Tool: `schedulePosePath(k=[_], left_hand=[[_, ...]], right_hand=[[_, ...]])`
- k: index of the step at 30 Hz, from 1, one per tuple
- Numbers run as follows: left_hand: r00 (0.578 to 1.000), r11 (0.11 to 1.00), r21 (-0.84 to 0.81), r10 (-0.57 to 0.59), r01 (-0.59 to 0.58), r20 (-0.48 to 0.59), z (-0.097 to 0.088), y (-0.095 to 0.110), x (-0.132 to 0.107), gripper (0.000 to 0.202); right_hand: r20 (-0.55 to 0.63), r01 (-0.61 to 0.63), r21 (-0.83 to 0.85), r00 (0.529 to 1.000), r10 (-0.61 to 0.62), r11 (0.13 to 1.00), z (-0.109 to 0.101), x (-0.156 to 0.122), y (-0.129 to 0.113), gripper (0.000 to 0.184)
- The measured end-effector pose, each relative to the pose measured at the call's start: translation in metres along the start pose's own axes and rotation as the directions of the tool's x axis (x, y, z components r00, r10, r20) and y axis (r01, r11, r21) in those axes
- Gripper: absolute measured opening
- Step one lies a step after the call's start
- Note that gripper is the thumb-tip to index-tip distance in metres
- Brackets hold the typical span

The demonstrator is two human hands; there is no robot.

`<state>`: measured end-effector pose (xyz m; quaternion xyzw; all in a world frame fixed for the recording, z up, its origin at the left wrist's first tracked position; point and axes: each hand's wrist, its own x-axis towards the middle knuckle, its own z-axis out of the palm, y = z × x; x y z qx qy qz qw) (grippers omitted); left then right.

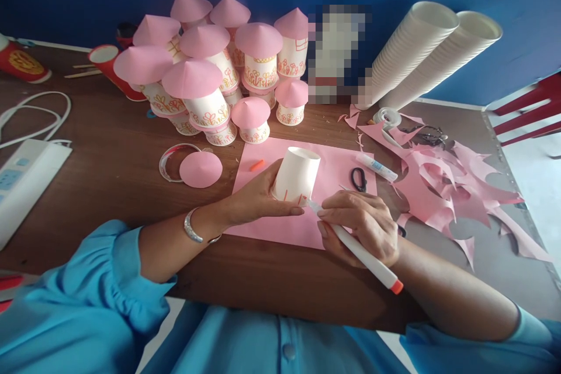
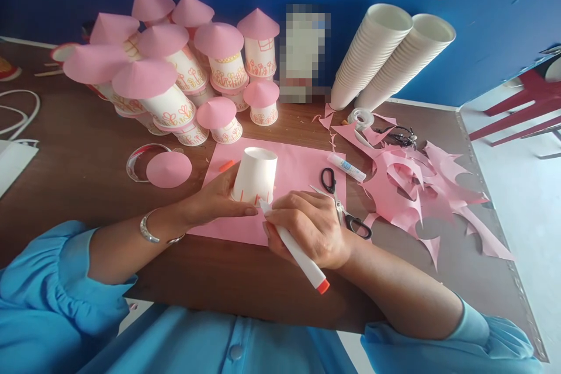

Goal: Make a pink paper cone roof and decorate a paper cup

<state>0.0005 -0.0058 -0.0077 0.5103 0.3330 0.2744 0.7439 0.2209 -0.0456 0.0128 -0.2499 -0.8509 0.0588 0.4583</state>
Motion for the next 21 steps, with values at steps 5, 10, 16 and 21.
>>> schedulePosePath(k=[5, 10, 16, 21], left_hand=[[1.000, 1.000, 0.027, -0.009, 0.009, -0.013, 0.0006, 0.0000, 0.0002, 0.064], [1.000, 0.999, 0.023, -0.025, 0.025, 0.000, 0.0007, 0.0021, -0.0001, 0.065], [0.999, 0.999, 0.025, -0.030, 0.029, 0.026, 0.0005, 0.0024, 0.0002, 0.061], [0.999, 0.999, 0.031, -0.020, 0.019, 0.030, 0.0001, 0.0013, 0.0005, 0.059]], right_hand=[[0.016, -0.006, -0.012, 1.000, 0.006, 1.000, 0.0000, 0.0007, -0.0001, 0.021], [0.038, -0.018, -0.023, 0.999, 0.019, 1.000, -0.0001, -0.0001, -0.0009, 0.022], [0.045, -0.024, -0.016, 0.999, 0.025, 1.000, 0.0002, -0.0009, -0.0021, 0.022], [0.043, -0.029, -0.015, 0.999, 0.030, 0.999, 0.0000, -0.0004, -0.0021, 0.023]])
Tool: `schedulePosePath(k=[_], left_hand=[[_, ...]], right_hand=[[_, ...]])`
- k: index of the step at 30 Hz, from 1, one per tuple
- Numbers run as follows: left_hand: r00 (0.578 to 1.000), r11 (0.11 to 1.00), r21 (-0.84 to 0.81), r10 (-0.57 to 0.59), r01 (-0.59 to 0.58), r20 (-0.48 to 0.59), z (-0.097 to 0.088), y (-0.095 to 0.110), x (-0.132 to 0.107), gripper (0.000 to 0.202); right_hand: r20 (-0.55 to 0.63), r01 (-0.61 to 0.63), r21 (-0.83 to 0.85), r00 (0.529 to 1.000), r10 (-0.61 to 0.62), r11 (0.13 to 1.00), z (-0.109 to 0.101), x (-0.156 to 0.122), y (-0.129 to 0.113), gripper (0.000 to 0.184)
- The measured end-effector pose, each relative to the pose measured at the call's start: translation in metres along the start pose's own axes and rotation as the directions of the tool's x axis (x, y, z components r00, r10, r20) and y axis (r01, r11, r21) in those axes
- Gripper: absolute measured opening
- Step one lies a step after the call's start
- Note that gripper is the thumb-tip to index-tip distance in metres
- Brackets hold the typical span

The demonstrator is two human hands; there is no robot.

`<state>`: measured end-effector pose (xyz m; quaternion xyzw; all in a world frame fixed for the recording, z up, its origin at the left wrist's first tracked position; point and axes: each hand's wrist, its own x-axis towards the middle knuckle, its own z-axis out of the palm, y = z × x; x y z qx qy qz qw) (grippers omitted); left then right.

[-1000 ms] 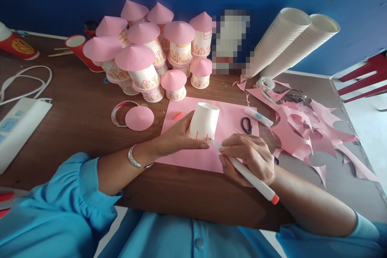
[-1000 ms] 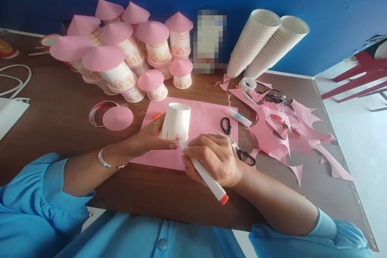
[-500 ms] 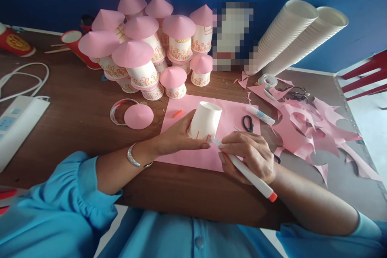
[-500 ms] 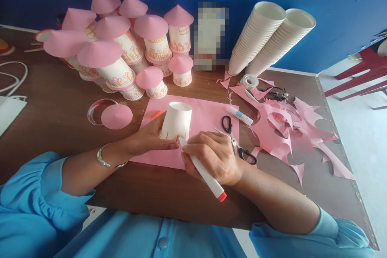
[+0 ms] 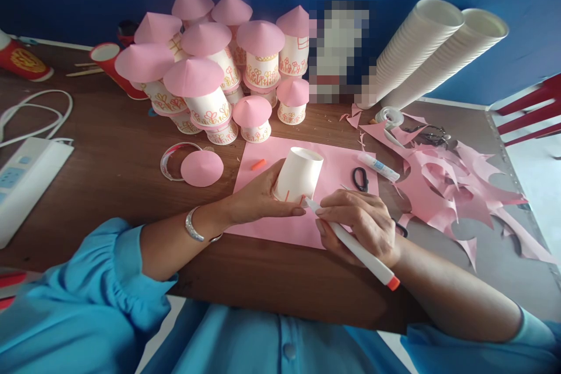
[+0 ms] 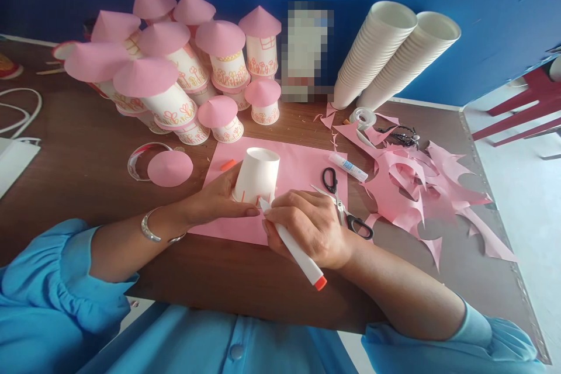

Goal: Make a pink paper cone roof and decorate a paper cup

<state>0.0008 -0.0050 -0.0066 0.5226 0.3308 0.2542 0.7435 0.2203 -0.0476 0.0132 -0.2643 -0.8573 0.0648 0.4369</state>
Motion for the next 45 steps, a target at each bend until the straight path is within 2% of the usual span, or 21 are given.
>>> schedulePosePath(k=[14, 21, 32, 45], left_hand=[[1.000, 1.000, -0.003, -0.013, 0.013, 0.000, 0.0003, 0.0013, 0.0000, 0.063], [1.000, 1.000, -0.009, -0.006, 0.006, -0.017, 0.0004, 0.0018, 0.0003, 0.064], [1.000, 1.000, -0.018, -0.013, 0.013, -0.026, 0.0005, 0.0019, 0.0010, 0.066], [1.000, 1.000, 0.027, -0.010, 0.011, -0.028, 0.0005, 0.0032, 0.0003, 0.068]], right_hand=[[-0.022, 0.008, -0.038, 1.000, -0.009, 0.999, -0.0002, 0.0017, 0.0018, 0.018], [-0.024, 0.005, -0.052, 1.000, -0.007, 0.999, -0.0001, 0.0032, -0.0001, 0.022], [-0.033, -0.006, 0.020, 0.999, 0.007, 1.000, 0.0002, 0.0005, -0.0009, 0.023], [-0.004, -0.006, -0.008, 1.000, 0.005, 1.000, -0.0008, 0.0016, -0.0017, 0.024]])
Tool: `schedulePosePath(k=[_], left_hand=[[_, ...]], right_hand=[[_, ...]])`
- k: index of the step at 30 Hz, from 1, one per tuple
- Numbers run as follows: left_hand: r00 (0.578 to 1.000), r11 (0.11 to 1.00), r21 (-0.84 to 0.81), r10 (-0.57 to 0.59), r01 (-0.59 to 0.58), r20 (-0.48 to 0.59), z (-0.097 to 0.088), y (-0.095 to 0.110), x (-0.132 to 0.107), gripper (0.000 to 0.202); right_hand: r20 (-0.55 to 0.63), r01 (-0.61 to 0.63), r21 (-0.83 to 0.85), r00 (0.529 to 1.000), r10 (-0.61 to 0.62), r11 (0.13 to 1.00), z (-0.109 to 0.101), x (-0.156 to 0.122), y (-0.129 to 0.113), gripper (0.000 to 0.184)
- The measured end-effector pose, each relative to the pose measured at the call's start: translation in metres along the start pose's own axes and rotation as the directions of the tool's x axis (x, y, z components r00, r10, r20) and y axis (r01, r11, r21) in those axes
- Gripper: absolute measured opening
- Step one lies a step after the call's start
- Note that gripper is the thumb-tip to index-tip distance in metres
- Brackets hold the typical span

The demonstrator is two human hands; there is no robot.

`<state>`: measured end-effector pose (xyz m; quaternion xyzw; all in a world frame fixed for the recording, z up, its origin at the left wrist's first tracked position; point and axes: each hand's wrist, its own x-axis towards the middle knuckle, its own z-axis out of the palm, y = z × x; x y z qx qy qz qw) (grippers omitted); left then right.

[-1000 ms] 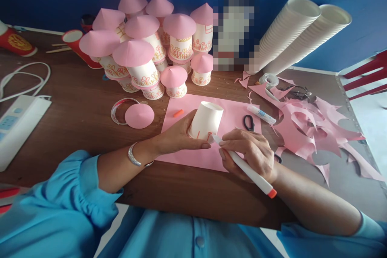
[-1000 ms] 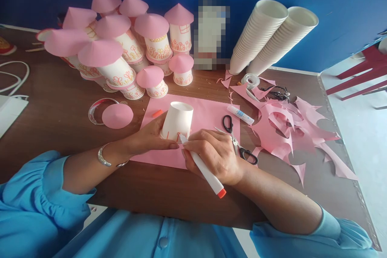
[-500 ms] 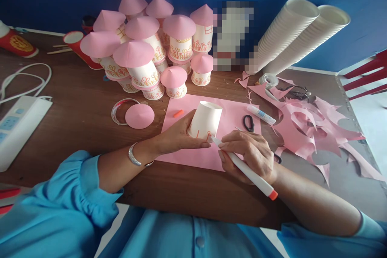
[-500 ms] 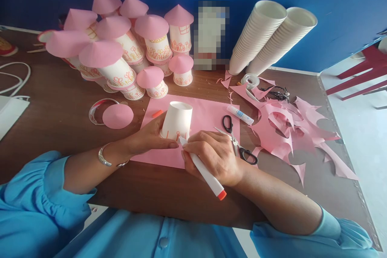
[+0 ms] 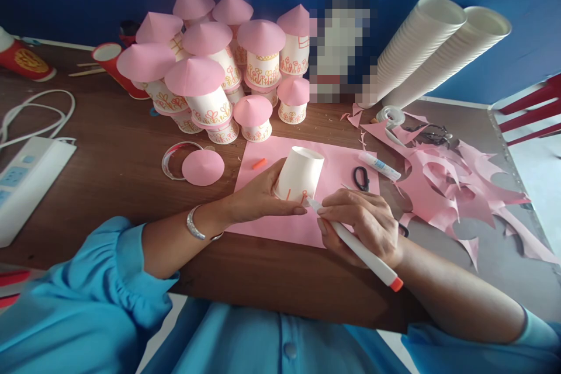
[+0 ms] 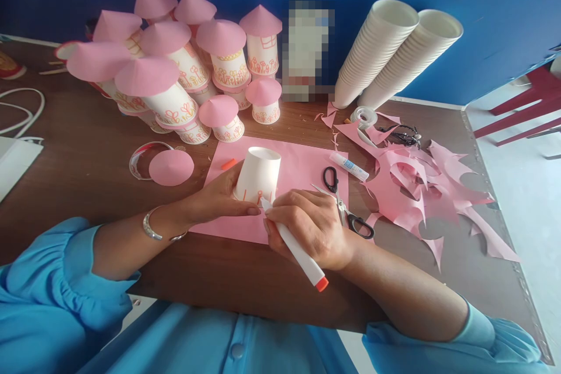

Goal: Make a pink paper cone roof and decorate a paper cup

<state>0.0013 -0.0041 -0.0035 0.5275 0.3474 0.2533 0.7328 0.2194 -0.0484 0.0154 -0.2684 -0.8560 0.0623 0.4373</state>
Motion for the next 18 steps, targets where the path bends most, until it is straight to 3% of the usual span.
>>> schedulePosePath(k=[18], left_hand=[[1.000, 0.998, 0.062, 0.001, -0.001, -0.002, -0.0011, -0.0058, 0.0008, 0.075]], right_hand=[[0.001, 0.008, 0.020, 1.000, -0.008, 1.000, 0.0022, 0.0008, -0.0001, 0.025]])
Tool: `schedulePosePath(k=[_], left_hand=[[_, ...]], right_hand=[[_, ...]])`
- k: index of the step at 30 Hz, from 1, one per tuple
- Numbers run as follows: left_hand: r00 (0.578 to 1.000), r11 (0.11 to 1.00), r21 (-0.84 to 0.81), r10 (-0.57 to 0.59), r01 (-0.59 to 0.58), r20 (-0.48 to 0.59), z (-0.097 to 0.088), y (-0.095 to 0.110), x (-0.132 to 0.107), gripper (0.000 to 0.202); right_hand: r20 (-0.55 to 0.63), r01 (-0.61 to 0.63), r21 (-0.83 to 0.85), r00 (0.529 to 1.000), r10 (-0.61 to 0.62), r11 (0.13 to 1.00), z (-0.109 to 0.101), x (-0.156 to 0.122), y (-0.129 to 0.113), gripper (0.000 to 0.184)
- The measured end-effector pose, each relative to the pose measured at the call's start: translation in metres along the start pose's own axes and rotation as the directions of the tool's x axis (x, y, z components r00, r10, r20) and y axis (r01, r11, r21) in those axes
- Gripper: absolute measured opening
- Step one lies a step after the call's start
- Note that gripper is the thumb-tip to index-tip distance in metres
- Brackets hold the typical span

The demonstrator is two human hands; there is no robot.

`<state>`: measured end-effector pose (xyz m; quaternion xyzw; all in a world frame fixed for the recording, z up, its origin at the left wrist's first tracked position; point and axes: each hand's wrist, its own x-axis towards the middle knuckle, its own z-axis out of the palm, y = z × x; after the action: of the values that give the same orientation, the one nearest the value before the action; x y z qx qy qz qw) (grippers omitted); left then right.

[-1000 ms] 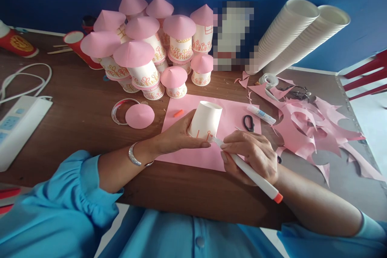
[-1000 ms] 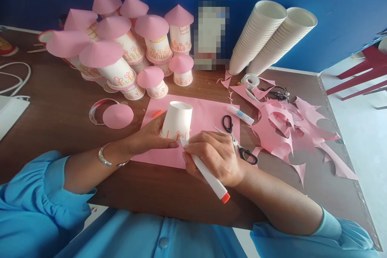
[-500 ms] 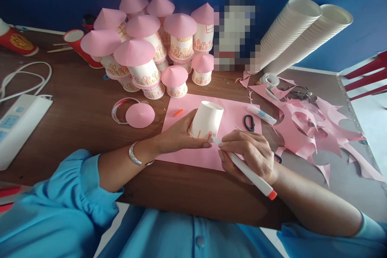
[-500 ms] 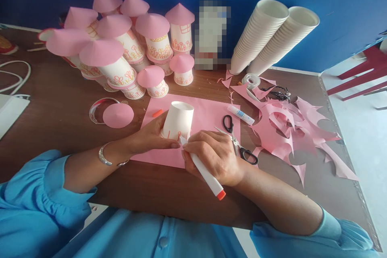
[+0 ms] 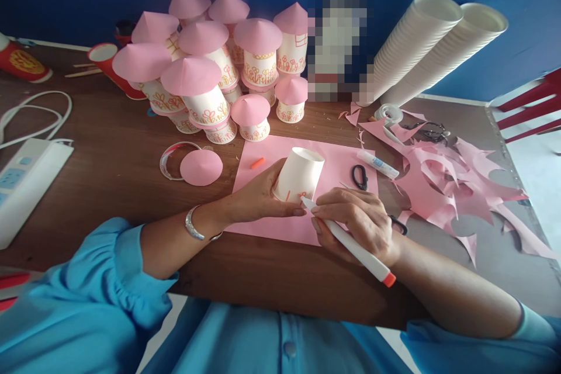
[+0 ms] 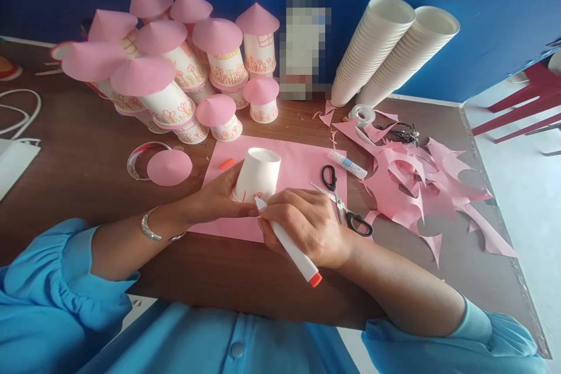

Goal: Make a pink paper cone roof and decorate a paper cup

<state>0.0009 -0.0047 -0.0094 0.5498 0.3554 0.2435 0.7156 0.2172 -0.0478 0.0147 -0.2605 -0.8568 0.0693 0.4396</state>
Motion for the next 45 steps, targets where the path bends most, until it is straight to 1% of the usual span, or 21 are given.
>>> schedulePosePath(k=[5, 12, 21, 25, 31, 37, 45], left_hand=[[1.000, 0.999, 0.032, 0.006, -0.006, -0.023, 0.0001, -0.0016, 0.0001, 0.078], [1.000, 1.000, -0.006, -0.019, 0.019, 0.000, 0.0005, -0.0010, 0.0000, 0.077], [1.000, 1.000, -0.015, -0.010, 0.010, 0.005, -0.0001, 0.0008, 0.0000, 0.075], [1.000, 1.000, -0.013, -0.001, 0.001, 0.006, 0.0008, 0.0011, -0.0005, 0.074], [1.000, 0.999, 0.012, -0.031, 0.031, -0.005, -0.0008, -0.0015, -0.0015, 0.075], [1.000, 1.000, 0.011, -0.020, 0.021, -0.004, -0.0017, -0.0018, -0.0008, 0.077], [1.000, 1.000, -0.006, -0.011, 0.011, 0.000, -0.0014, -0.0011, -0.0006, 0.073]], right_hand=[[0.007, -0.009, -0.009, 1.000, 0.009, 1.000, -0.0010, -0.0001, 0.0011, 0.027], [-0.011, -0.005, -0.049, 1.000, 0.004, 0.999, -0.0020, 0.0006, 0.0009, 0.023], [-0.020, -0.023, -0.035, 1.000, 0.022, 0.999, -0.0008, -0.0001, -0.0005, 0.028], [-0.017, -0.013, -0.042, 1.000, 0.012, 0.999, -0.0020, 0.0006, 0.0001, 0.027], [-0.021, -0.008, -0.075, 1.000, 0.007, 0.997, -0.0037, 0.0027, 0.0009, 0.020], [-0.021, -0.013, -0.084, 1.000, 0.012, 0.996, -0.0042, 0.0024, 0.0007, 0.021], [-0.019, -0.033, -0.079, 0.999, 0.031, 0.996, -0.0025, 0.0017, -0.0014, 0.020]])
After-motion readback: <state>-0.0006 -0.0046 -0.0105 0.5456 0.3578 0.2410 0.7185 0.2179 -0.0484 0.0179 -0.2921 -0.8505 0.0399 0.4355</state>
